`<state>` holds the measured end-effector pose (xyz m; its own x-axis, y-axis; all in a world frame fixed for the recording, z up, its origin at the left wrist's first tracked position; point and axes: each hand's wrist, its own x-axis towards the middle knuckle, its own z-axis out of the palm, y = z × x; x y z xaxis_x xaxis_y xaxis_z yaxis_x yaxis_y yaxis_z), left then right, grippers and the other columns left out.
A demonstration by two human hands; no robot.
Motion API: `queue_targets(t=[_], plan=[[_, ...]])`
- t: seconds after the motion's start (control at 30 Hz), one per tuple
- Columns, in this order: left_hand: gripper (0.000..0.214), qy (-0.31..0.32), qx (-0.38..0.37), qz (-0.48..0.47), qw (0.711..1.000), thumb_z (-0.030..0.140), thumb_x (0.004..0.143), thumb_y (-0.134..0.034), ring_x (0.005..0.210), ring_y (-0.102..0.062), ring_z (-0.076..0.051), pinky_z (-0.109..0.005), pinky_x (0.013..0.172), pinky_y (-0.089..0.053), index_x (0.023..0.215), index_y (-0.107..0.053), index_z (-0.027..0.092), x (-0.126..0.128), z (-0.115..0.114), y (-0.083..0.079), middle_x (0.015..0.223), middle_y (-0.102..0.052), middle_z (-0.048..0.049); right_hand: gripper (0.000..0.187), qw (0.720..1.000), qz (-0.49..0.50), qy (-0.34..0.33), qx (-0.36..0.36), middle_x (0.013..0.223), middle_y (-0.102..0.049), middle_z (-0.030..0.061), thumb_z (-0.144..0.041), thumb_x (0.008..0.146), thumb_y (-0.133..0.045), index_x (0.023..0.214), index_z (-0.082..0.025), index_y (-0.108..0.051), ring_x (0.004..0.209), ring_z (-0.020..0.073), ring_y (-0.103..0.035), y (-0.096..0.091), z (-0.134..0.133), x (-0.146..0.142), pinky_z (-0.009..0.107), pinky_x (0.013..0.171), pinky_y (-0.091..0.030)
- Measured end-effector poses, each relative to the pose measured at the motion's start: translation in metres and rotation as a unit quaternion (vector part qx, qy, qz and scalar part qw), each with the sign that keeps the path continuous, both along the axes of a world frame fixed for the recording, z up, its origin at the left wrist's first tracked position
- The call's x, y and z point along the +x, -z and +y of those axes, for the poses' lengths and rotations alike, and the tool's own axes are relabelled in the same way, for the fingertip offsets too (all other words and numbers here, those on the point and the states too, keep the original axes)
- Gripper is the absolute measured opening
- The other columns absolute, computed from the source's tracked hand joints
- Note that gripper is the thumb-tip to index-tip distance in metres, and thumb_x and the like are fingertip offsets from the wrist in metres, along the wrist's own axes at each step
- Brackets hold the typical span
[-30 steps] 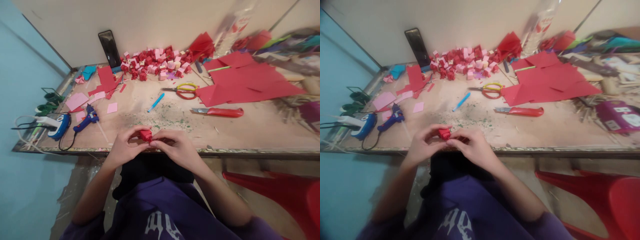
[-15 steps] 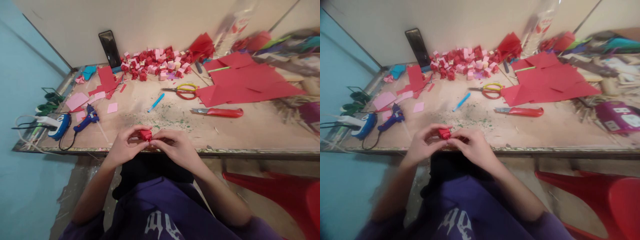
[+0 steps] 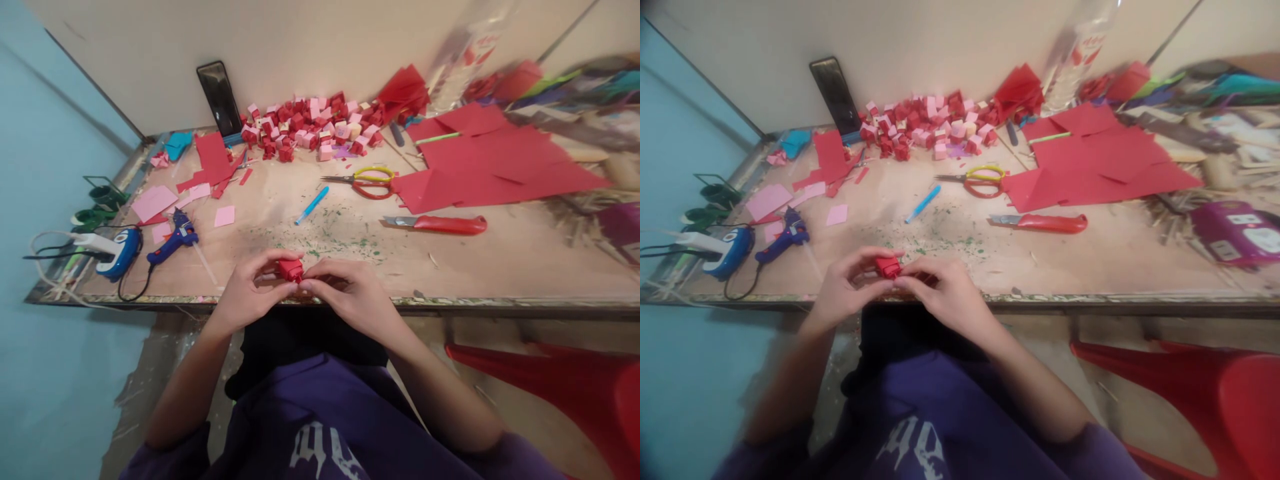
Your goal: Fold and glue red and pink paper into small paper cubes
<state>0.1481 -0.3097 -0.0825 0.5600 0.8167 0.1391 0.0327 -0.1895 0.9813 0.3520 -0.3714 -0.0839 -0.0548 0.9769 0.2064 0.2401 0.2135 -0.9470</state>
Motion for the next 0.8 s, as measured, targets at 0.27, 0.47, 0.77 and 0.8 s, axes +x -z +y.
queue_targets(t=[0.27,0.47,0.77,0.8], plan=[[0.033,0.000,0.006,-0.001,1.000,0.023,0.090,-0.081,0.110,-0.079,-0.020,-0.031,0.094,-0.067,0.121,-0.072,0.022,-0.003,0.000,0.002,0.132,-0.077,-0.0099,0.014,1.000,0.002,0.001,0.002,0.086,-0.081,0.0036,-0.025,0.098,-0.071,0.088,-0.020,-0.080,0.073,0.0163,-0.072,0.000,-0.001,-0.001,0.028,0.068,-0.055],[0.035,0.014,0.026,-0.003,1.000,0.023,0.091,-0.081,0.116,-0.077,-0.021,-0.032,0.098,-0.065,0.124,-0.070,0.021,-0.003,-0.002,0.004,0.136,-0.075,-0.0107,0.015,1.000,-0.016,0.010,0.012,0.084,-0.080,0.0028,-0.023,0.099,-0.068,0.088,-0.020,-0.078,0.072,0.0157,-0.070,0.000,-0.002,-0.002,0.027,0.068,-0.053],[0.034,-0.010,0.096,0.044,0.994,0.027,0.095,-0.078,0.115,-0.077,-0.022,-0.033,0.102,-0.063,0.127,-0.071,0.023,-0.002,-0.002,0.012,0.132,-0.075,-0.0100,0.016,0.993,-0.101,0.047,0.040,0.085,-0.079,0.0034,-0.022,0.101,-0.065,0.092,-0.020,-0.077,0.074,0.0167,-0.069,0.005,-0.004,-0.008,0.029,0.069,-0.051],[0.032,-0.008,0.098,0.048,0.994,0.027,0.096,-0.076,0.115,-0.076,-0.022,-0.033,0.102,-0.062,0.128,-0.071,0.023,-0.002,-0.002,0.012,0.132,-0.075,-0.0098,0.016,0.993,-0.101,0.050,0.040,0.086,-0.079,0.0036,-0.022,0.101,-0.065,0.092,-0.020,-0.077,0.075,0.0169,-0.070,0.005,-0.004,-0.008,0.029,0.069,-0.052]])
